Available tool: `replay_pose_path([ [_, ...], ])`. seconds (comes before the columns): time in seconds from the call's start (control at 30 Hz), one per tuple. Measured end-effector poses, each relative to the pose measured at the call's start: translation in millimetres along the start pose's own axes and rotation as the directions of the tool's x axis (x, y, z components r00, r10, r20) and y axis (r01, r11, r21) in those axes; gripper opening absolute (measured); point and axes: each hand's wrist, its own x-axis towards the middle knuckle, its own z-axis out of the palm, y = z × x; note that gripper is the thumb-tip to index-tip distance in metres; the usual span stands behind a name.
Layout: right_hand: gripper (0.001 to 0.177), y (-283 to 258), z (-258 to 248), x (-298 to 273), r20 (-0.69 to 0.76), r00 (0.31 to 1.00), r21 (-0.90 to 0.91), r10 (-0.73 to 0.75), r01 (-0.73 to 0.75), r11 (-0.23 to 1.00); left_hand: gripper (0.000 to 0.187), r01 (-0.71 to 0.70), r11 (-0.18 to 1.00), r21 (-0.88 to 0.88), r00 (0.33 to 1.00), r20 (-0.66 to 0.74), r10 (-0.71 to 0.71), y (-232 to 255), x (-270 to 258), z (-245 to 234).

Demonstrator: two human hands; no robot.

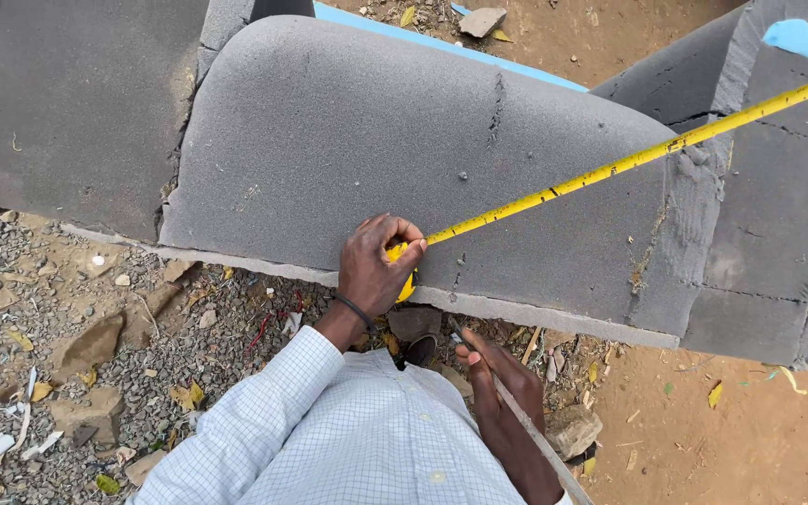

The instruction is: The person measures a gray foam armrest with a yellow tape measure and marks it with a metal tool. They then cut along the marked line on the foam armrest. The person repeats the measuring and marking process on another section of the foam.

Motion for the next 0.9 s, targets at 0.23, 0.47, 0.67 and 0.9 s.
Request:
replay_pose_path([
  [0.23, 0.044, -38.4, -10.1, 87.0, -0.220, 0.942, 0.128, -0.254, 0.286, 0.950, 0.013, 0.091, 0.972, -0.217, 0.993, -0.054, -0.105, 13.7, 31.3, -19.6],
  [0.47, 0.036, -33.3, 1.4, 169.4, -0.330, 0.875, 0.070, -0.355, 0.397, 0.915, 0.008, 0.050, 0.994, -0.099, 0.982, -0.177, -0.067, -10.0, 62.4, -28.3],
  [0.67, 0.043, -46.8, 5.4, 94.2, -0.221, 0.944, 0.072, -0.245, 0.266, 0.961, 0.010, 0.121, 0.984, -0.129, 0.971, -0.189, -0.144, -21.6, 65.9, -27.1],
  [0.9, 0.045, -34.8, -1.1, 74.7, -0.139, 0.973, 0.097, -0.183, 0.197, 0.976, 0.010, 0.071, 0.984, -0.166, 0.983, -0.154, -0.096, -34.0, 74.6, -29.2],
])
